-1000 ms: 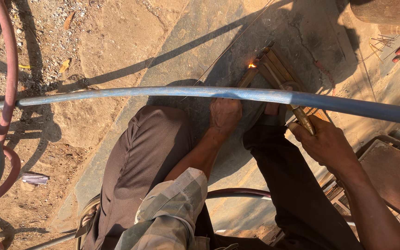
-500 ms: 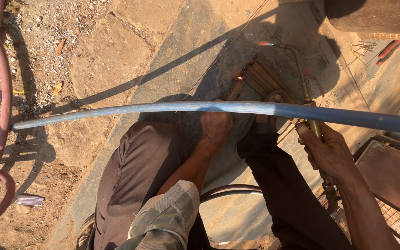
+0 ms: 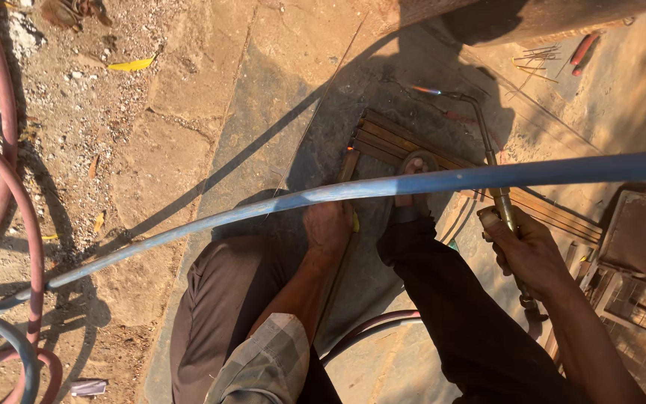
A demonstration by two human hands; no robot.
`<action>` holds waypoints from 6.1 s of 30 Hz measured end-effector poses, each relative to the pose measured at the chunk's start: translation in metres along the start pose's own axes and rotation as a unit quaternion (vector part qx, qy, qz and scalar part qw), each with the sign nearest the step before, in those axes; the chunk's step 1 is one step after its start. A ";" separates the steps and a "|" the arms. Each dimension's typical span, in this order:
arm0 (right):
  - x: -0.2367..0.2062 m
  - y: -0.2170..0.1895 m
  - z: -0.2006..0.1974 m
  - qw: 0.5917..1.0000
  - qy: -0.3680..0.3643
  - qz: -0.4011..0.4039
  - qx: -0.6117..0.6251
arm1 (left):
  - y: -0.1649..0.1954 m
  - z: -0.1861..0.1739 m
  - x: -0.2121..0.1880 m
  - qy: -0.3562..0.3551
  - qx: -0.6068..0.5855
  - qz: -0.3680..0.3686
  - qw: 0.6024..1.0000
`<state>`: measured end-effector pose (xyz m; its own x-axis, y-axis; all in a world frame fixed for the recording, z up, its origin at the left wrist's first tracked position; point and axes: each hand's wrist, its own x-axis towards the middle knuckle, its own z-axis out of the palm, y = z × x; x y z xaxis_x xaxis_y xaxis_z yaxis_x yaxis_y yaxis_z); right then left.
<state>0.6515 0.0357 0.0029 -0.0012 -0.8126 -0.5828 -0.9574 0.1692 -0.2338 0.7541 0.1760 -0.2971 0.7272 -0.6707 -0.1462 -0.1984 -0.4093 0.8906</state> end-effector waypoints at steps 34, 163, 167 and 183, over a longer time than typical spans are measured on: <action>0.059 0.214 0.153 0.807 -0.291 0.054 0.511 | 0.097 -0.050 0.049 -0.006 0.122 0.092 0.988; 0.087 0.207 0.176 0.819 -0.361 0.060 0.442 | 0.038 -0.035 0.016 0.092 -0.280 0.134 0.946; 0.090 0.206 0.176 0.820 -0.344 0.073 0.450 | 0.043 -0.035 0.020 0.111 -0.237 0.144 0.954; 0.092 0.202 0.172 0.824 -0.355 0.086 0.434 | 0.055 -0.037 0.023 0.121 -0.188 0.118 0.967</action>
<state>0.5080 0.0916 -0.2318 0.3488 -0.2567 -0.9014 -0.3929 0.8331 -0.3893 0.7841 0.1609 -0.2362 0.8322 -0.5351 0.1455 -0.1579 0.0229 0.9872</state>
